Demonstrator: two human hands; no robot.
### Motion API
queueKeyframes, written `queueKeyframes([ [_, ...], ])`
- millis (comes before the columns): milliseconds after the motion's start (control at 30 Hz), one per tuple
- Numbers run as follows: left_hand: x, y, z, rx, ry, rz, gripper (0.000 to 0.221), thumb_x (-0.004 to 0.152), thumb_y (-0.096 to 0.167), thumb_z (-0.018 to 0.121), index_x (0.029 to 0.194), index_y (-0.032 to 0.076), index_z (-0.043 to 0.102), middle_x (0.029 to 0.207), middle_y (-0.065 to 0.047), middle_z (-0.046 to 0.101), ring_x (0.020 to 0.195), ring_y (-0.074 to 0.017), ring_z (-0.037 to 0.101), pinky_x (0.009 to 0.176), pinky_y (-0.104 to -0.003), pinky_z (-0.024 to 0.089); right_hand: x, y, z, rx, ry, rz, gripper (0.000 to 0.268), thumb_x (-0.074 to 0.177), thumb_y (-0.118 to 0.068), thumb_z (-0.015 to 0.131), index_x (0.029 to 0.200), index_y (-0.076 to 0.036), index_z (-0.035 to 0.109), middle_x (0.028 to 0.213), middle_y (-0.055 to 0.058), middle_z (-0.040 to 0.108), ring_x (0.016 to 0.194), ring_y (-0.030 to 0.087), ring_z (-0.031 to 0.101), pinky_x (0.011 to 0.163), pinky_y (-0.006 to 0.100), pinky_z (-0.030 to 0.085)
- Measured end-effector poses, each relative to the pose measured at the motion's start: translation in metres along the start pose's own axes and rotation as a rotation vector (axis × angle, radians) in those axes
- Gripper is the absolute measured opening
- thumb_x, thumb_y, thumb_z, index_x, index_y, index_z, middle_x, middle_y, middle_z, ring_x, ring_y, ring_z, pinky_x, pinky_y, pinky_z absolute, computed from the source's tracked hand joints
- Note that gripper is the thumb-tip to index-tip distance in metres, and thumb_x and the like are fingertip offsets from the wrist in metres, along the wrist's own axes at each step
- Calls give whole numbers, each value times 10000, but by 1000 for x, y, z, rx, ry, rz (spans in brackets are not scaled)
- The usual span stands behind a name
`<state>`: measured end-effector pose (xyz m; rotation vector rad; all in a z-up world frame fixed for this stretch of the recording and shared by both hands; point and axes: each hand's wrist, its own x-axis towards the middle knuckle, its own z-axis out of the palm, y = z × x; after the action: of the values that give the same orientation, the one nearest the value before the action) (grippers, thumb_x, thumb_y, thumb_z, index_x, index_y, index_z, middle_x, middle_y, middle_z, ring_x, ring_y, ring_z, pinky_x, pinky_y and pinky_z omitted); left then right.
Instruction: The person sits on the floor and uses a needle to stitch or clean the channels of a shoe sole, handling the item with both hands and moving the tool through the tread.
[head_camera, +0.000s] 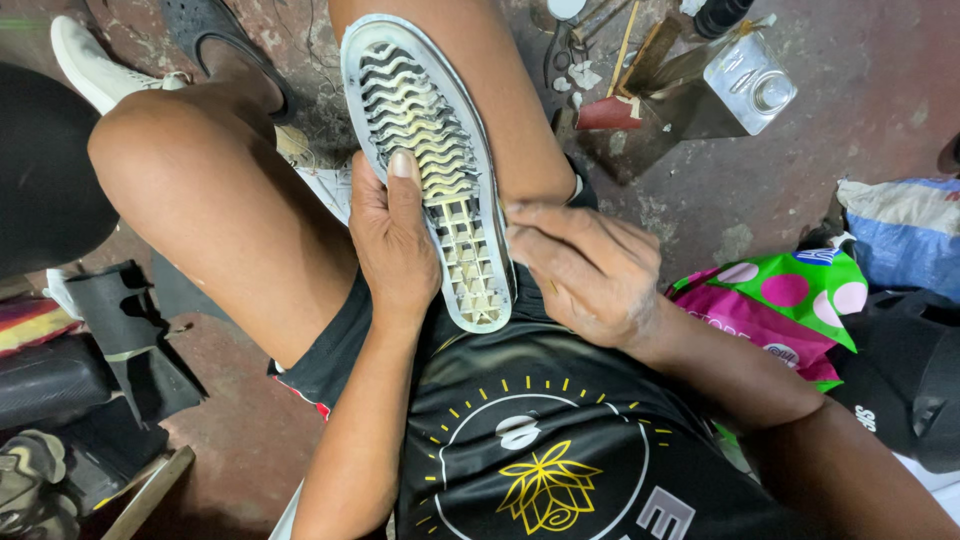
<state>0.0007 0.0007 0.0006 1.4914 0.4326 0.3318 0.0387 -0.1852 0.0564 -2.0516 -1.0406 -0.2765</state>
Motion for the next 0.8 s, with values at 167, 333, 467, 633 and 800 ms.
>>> queueKeyframes([
  [167, 1, 2, 2, -29, -5, -4, 276, 1161, 245, 478, 1257, 9, 584, 1129, -24, 664, 1014, -71, 562, 958, -254, 499, 0, 0, -1, -23, 8, -22, 238, 860, 72, 770, 1083, 4, 726, 1142, 142, 720, 928, 274, 754, 783, 351, 618],
  [333, 0, 1, 2, -5, 1, -1, 264, 1156, 239, 477, 1245, 12, 582, 1102, -17, 659, 988, -67, 554, 930, -249, 502, -1, 1, 0, -36, -1, -12, 244, 852, 82, 767, 1083, 7, 739, 1143, 142, 725, 913, 264, 751, 767, 343, 608],
  [467, 1, -3, 1, -14, 3, -1, 249, 1165, 231, 485, 1221, 9, 582, 1063, -15, 642, 958, -66, 531, 899, -248, 499, -13, -2, -6, -8, -97, -14, 230, 831, 55, 748, 1055, 7, 727, 1140, 140, 726, 922, 271, 756, 763, 348, 605],
  [633, -2, -3, 0, -32, -7, 6, 253, 1177, 230, 476, 1253, 10, 575, 1098, -18, 657, 983, -61, 550, 929, -249, 508, -32, -9, -17, -12, -229, -35, 263, 790, 20, 737, 1051, -6, 729, 1143, 147, 731, 848, 248, 740, 693, 346, 583],
  [800, 4, -4, -2, -146, -89, 34, 301, 1203, 242, 451, 1356, 11, 570, 1162, -34, 668, 1032, -64, 591, 973, -247, 510, -44, -3, -19, 201, -148, 141, 68, 988, -26, 642, 1054, -32, 656, 1104, 126, 724, 911, 204, 723, 788, 316, 580],
])
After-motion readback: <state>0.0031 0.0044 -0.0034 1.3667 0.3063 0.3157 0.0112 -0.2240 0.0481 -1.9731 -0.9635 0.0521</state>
